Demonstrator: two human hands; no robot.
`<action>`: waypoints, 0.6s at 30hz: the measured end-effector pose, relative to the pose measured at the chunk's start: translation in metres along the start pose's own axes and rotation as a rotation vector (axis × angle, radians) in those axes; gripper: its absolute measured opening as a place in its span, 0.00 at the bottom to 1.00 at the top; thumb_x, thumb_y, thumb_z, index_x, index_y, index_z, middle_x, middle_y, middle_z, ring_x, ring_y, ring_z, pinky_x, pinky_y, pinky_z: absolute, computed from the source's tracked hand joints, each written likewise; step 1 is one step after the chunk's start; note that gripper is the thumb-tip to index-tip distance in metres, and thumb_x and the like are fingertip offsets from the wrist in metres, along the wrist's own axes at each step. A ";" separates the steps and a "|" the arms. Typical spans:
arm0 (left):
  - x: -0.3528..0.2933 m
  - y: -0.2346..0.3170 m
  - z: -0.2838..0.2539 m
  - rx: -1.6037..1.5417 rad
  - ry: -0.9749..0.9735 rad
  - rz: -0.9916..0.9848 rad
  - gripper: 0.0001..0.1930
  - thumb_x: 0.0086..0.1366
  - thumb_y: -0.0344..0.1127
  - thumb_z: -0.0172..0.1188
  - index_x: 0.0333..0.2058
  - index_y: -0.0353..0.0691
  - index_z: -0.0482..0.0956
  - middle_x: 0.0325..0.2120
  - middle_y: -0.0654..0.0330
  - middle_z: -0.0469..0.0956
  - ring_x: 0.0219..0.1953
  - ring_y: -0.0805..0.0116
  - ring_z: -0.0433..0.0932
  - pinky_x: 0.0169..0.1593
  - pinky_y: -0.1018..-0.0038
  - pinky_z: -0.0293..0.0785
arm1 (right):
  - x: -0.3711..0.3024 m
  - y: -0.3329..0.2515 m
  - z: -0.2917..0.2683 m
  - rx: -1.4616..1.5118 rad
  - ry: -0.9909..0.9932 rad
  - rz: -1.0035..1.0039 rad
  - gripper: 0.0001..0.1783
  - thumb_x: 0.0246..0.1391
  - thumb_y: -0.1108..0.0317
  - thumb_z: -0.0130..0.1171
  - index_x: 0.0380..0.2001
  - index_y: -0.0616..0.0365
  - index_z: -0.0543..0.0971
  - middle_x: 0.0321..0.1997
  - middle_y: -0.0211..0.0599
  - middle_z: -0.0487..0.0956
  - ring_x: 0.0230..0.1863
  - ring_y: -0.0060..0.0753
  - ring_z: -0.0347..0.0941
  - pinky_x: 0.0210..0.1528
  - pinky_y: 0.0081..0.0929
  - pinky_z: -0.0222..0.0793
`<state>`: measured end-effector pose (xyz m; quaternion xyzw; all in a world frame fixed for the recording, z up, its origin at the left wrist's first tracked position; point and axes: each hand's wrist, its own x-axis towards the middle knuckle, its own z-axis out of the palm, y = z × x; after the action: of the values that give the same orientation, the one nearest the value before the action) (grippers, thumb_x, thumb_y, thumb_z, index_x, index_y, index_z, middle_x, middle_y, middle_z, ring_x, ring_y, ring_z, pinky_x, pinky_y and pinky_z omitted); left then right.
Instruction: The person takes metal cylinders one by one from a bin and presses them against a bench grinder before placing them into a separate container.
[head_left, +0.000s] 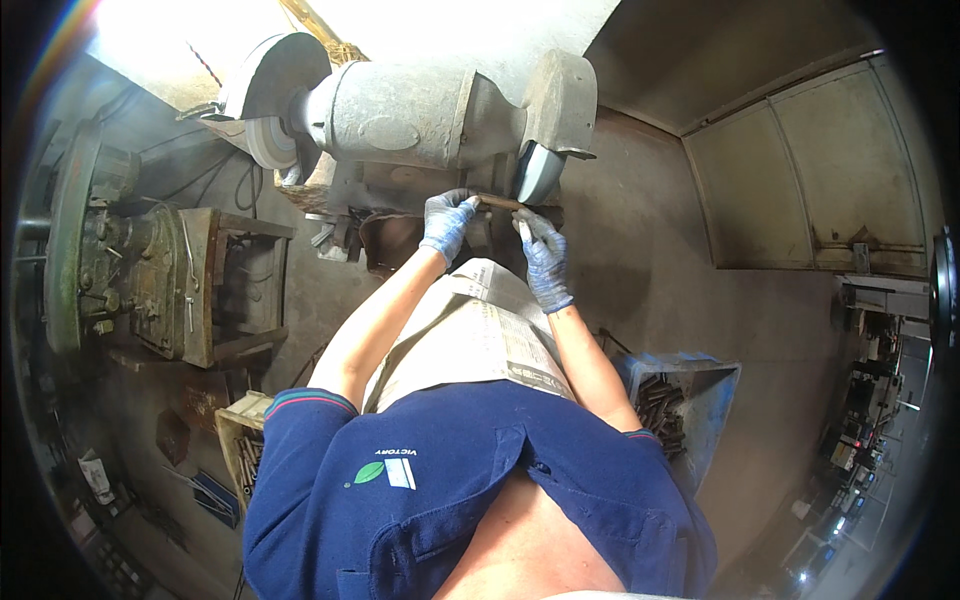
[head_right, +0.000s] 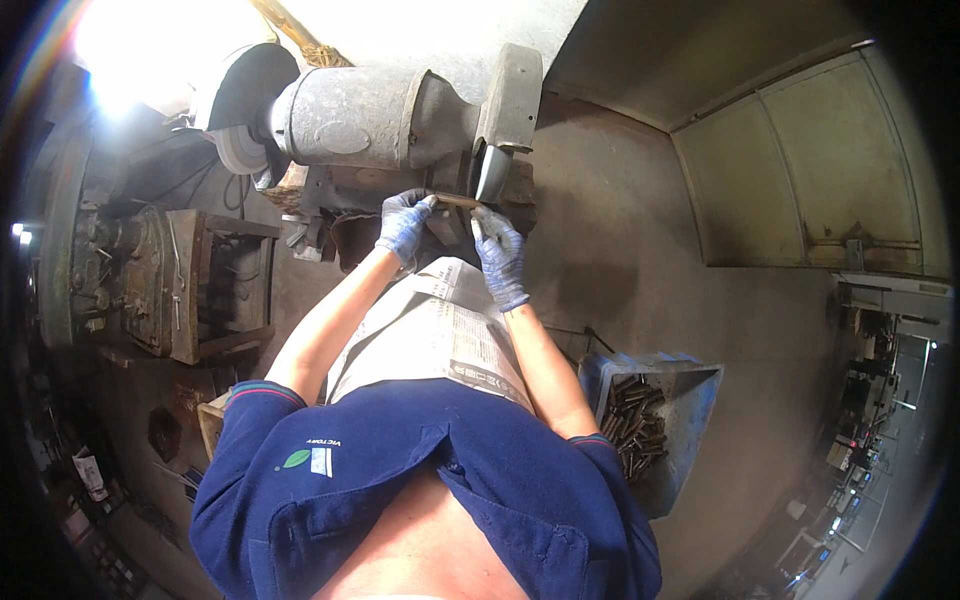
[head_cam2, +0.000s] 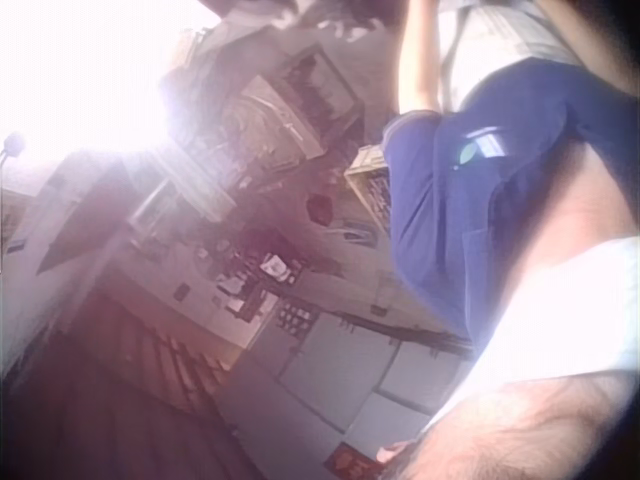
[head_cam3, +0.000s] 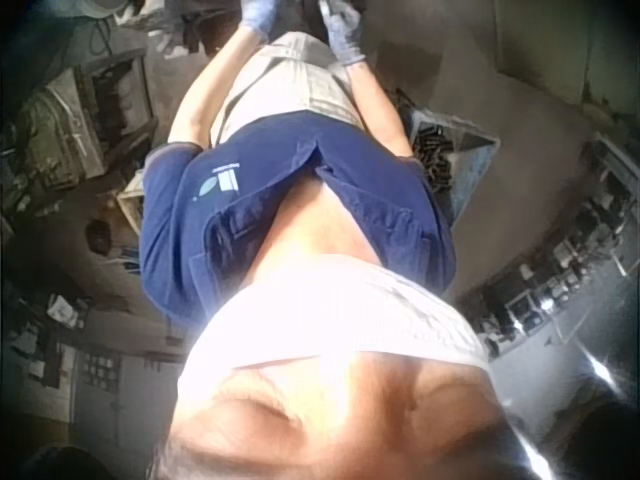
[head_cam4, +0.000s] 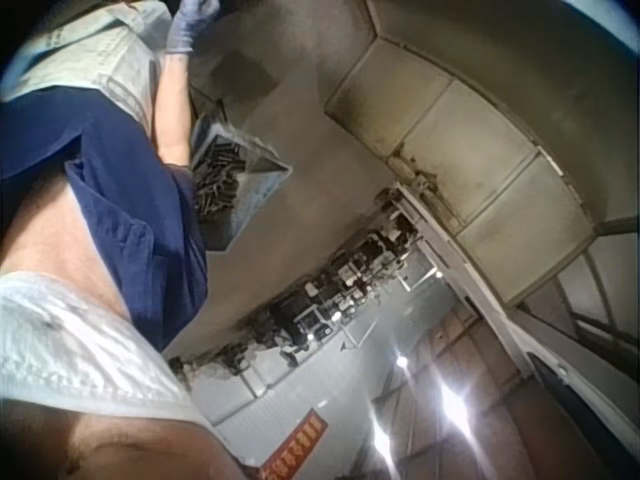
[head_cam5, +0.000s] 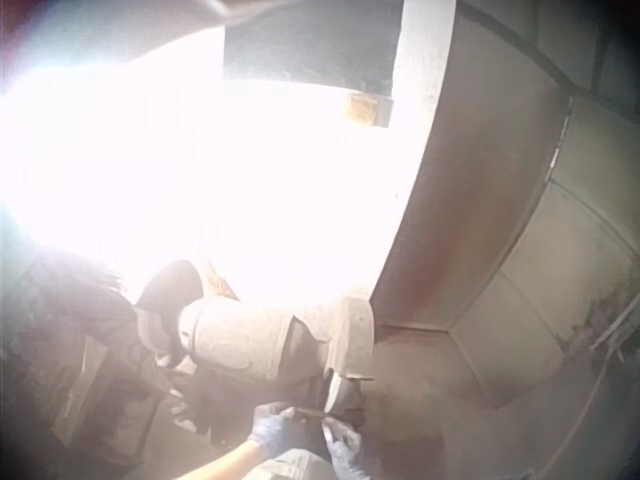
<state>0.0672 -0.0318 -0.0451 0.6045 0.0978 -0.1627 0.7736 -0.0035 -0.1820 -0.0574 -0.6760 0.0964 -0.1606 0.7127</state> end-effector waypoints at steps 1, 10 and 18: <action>0.003 -0.006 -0.005 -0.001 -0.005 0.028 0.05 0.61 0.26 0.55 0.32 0.32 0.78 0.25 0.59 0.79 0.24 0.73 0.77 0.29 0.78 0.73 | -0.001 -0.001 0.001 0.005 -0.011 -0.015 0.10 0.48 0.78 0.60 0.37 0.63 0.80 0.39 0.37 0.80 0.45 0.26 0.74 0.48 0.22 0.69; -0.075 0.050 -0.025 -0.222 -0.259 -0.007 0.08 0.60 0.26 0.57 0.38 0.30 0.75 0.29 0.55 0.79 0.31 0.69 0.80 0.36 0.74 0.79 | -0.047 -0.103 -0.012 -0.501 -0.253 -0.563 0.24 0.45 0.62 0.65 0.46 0.62 0.76 0.50 0.50 0.73 0.53 0.48 0.70 0.56 0.35 0.65; -0.090 0.074 -0.031 -0.269 -0.368 -0.021 0.08 0.59 0.30 0.59 0.36 0.33 0.76 0.28 0.59 0.78 0.28 0.75 0.77 0.34 0.80 0.75 | -0.057 -0.125 -0.014 -0.507 -0.282 -0.720 0.28 0.44 0.54 0.66 0.45 0.63 0.77 0.50 0.50 0.73 0.52 0.47 0.71 0.55 0.37 0.65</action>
<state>0.0125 0.0259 0.0455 0.4548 -0.0179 -0.2639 0.8504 -0.0738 -0.1791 0.0614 -0.8346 -0.2062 -0.2758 0.4300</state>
